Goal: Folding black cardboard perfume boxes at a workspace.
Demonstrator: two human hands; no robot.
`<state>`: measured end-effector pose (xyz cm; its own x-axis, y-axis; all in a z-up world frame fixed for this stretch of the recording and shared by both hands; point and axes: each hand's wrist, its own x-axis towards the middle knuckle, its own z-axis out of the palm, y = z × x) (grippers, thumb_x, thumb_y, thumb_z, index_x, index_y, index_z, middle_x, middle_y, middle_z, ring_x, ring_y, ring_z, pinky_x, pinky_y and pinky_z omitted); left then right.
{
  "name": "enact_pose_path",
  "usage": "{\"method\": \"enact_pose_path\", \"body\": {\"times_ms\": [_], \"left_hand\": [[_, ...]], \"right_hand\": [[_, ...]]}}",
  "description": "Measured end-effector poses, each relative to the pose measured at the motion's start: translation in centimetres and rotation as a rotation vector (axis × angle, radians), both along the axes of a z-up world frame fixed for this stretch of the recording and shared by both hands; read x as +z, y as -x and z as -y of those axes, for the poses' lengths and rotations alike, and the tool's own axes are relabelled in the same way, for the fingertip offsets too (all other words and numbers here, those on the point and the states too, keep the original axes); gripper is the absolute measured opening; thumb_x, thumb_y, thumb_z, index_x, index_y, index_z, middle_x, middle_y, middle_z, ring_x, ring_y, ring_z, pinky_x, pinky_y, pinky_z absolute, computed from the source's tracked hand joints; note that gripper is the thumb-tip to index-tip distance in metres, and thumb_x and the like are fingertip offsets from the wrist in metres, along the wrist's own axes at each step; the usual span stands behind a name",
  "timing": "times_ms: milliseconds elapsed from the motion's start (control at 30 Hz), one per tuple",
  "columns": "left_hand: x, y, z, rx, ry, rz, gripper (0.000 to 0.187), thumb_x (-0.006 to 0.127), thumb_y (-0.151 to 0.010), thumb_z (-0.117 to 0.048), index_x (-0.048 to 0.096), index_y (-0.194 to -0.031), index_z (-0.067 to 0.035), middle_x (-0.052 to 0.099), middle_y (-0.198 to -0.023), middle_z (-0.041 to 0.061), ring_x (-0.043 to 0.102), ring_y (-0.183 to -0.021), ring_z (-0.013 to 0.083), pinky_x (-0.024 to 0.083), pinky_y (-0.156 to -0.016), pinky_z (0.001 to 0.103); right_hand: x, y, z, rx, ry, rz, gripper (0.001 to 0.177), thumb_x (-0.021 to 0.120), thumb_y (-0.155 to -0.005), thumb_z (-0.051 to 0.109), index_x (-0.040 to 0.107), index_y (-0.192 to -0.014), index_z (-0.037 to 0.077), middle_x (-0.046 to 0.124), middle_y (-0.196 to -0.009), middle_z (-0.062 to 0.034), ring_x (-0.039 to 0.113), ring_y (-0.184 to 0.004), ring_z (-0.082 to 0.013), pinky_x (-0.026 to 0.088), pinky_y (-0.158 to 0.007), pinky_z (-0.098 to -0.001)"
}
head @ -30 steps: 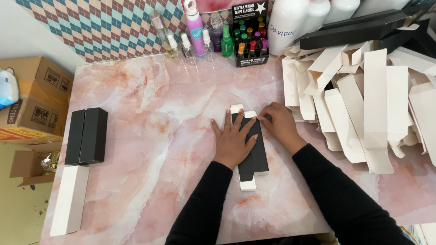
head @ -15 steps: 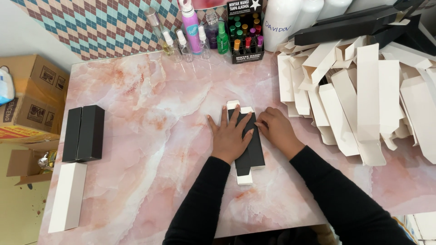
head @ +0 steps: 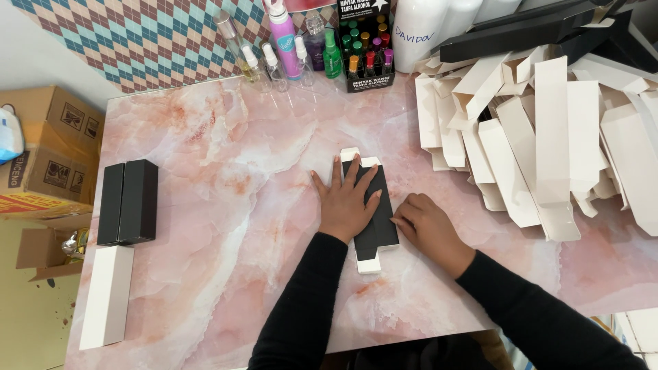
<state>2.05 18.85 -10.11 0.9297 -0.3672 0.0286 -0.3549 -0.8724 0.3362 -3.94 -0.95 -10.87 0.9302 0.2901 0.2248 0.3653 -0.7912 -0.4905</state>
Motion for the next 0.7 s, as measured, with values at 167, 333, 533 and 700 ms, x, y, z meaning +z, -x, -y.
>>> {"method": "enact_pose_path", "body": {"times_ms": [167,333,533,700], "left_hand": [[0.2,0.1,0.0,0.003,0.003,-0.009,0.055,0.038,-0.104,-0.052,0.039,-0.156,-0.032,0.025,-0.168,0.008,0.011,-0.156,0.0415,-0.013,-0.112,0.077],[-0.2,0.1,0.0,0.002,0.014,0.015,0.056,0.039,-0.104,-0.052,0.04,-0.156,-0.032,0.027,-0.168,0.009,0.011,-0.155,0.0423,-0.014,-0.111,0.077],[-0.1,0.1,-0.2,-0.004,0.033,0.029,0.055,0.04,-0.104,-0.052,0.042,-0.155,-0.031,0.028,-0.167,0.01,0.011,-0.155,0.0421,-0.012,-0.112,0.076],[0.5,0.0,-0.5,-0.026,0.074,-0.018,0.059,0.034,-0.107,-0.053,0.029,-0.161,-0.03,0.023,-0.168,0.014,0.01,-0.155,0.041,-0.01,-0.115,0.073]], "right_hand": [[0.1,1.9,0.1,0.018,-0.001,-0.028,0.007,0.072,-0.088,0.02,0.067,-0.087,0.014,0.062,-0.088,-0.0049,0.063,-0.09,-0.0281,0.055,-0.077,-0.0369],[-0.6,3.4,0.5,0.042,-0.014,-0.035,0.007,0.073,-0.087,0.018,0.068,-0.086,0.014,0.061,-0.087,-0.0037,0.063,-0.087,-0.0263,0.054,-0.077,-0.0362],[-1.1,3.9,0.8,0.03,-0.158,-0.063,0.005,0.074,-0.086,0.018,0.07,-0.083,0.016,0.063,-0.085,-0.0016,0.065,-0.085,-0.0236,0.055,-0.077,-0.0348],[-1.4,2.9,0.4,-0.071,-0.322,0.055,0.011,0.076,-0.088,0.022,0.076,-0.098,0.016,0.072,-0.092,-0.0042,0.068,-0.094,-0.0288,0.052,-0.085,-0.0402]]}}
